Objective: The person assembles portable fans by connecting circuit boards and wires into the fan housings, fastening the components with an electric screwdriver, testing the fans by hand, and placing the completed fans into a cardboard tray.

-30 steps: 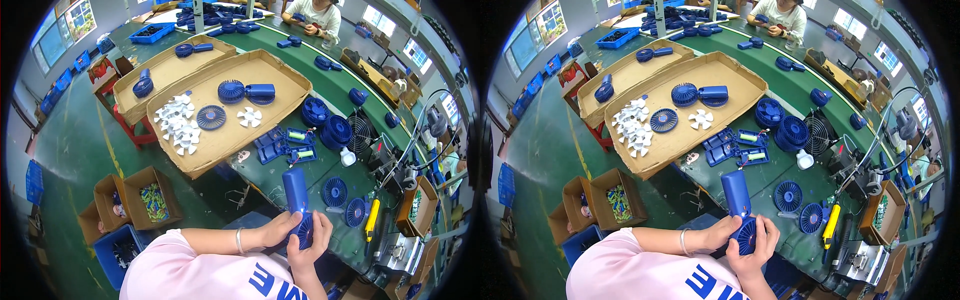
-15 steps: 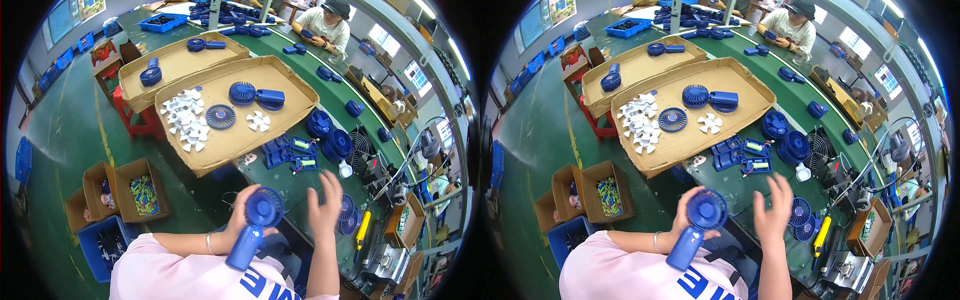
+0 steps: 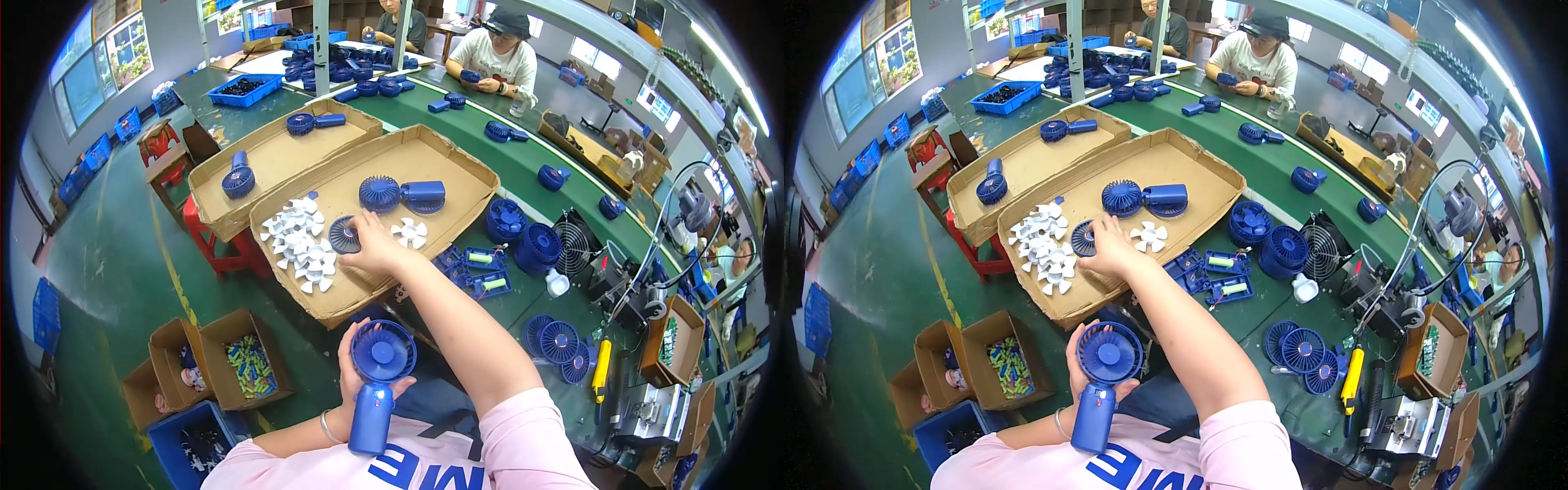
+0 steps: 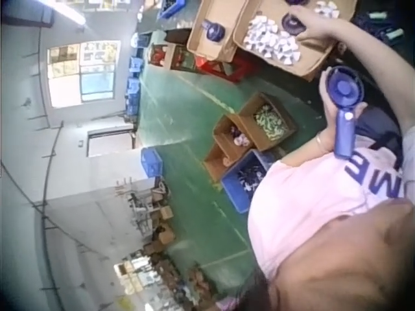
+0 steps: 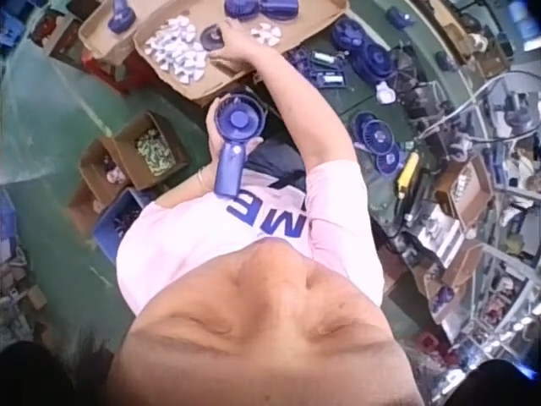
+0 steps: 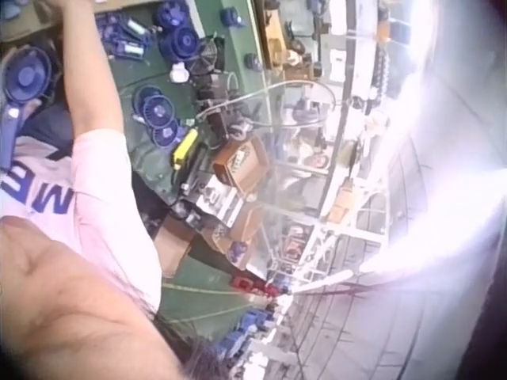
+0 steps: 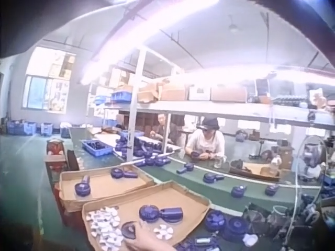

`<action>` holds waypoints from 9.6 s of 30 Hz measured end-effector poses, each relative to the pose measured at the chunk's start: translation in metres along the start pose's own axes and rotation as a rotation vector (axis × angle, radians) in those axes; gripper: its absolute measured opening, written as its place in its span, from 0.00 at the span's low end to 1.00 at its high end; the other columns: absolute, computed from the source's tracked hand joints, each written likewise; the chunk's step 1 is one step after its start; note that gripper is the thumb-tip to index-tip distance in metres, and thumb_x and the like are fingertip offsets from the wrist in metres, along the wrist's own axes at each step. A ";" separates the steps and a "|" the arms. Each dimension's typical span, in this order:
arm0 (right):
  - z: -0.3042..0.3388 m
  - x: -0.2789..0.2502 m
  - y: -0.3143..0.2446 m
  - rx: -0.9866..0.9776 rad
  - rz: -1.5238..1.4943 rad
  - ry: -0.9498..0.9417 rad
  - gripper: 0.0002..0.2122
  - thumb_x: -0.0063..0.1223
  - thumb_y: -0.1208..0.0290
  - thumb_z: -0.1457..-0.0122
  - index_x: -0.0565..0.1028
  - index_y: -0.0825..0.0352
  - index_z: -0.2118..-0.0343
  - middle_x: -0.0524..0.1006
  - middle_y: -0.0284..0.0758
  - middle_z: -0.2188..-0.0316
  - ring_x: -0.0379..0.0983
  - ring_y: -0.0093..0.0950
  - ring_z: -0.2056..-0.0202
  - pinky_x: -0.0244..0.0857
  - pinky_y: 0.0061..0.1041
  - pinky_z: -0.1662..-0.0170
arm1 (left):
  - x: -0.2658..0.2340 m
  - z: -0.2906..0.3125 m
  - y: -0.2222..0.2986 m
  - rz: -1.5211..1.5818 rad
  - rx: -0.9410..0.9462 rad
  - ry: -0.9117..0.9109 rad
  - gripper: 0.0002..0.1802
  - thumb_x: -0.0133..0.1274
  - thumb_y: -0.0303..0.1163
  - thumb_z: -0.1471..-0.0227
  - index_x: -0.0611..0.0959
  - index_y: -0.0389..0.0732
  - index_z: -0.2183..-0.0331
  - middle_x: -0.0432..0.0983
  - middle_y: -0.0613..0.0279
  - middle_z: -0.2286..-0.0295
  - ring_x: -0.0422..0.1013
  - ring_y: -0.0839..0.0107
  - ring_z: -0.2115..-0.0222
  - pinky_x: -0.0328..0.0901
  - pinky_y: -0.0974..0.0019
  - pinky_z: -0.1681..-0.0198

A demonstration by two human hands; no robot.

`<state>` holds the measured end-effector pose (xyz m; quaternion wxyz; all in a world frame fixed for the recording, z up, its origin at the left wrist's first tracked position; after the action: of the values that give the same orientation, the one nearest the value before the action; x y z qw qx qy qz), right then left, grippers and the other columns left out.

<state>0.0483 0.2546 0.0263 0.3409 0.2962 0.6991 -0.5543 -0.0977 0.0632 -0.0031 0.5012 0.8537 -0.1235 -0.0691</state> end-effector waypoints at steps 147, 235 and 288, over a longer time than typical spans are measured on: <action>0.459 -0.088 0.032 0.729 0.225 0.945 0.04 0.53 0.74 0.49 0.74 0.68 0.71 0.71 0.37 0.84 0.67 0.32 0.85 0.60 0.27 0.80 | 0.366 -0.340 -0.008 -0.103 -0.628 -0.883 0.21 0.49 0.36 0.45 0.73 0.35 0.52 0.68 0.54 0.52 0.67 0.64 0.53 0.61 0.62 0.49; 0.475 -0.170 -0.093 0.386 -0.224 0.448 0.05 0.53 0.73 0.47 0.70 0.68 0.74 0.71 0.43 0.82 0.71 0.42 0.78 0.67 0.33 0.74 | 0.180 -0.063 0.126 0.082 -0.217 -0.505 0.07 0.41 0.24 0.43 0.74 0.34 0.71 0.71 0.61 0.71 0.64 0.82 0.84 0.58 0.82 0.83; 0.205 -0.112 0.050 0.133 0.111 0.320 0.07 0.54 0.81 0.53 0.75 0.67 0.69 0.72 0.36 0.61 0.69 0.37 0.61 0.66 0.33 0.59 | 0.069 -0.093 0.033 0.715 -1.119 -0.456 0.10 0.48 0.31 0.42 0.75 0.34 0.64 0.72 0.62 0.72 0.72 0.75 0.77 0.71 0.70 0.69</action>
<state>0.1847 0.0607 0.0560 0.2354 0.4407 0.6888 -0.5254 -0.0138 0.1060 0.0717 0.8190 0.3386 -0.4444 -0.1305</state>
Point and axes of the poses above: each hand's wrist, its own z-axis away from the middle knuckle, its own x-axis out of the palm, y = z × x, the point moved 1 cm from there along -z, towards the middle knuckle
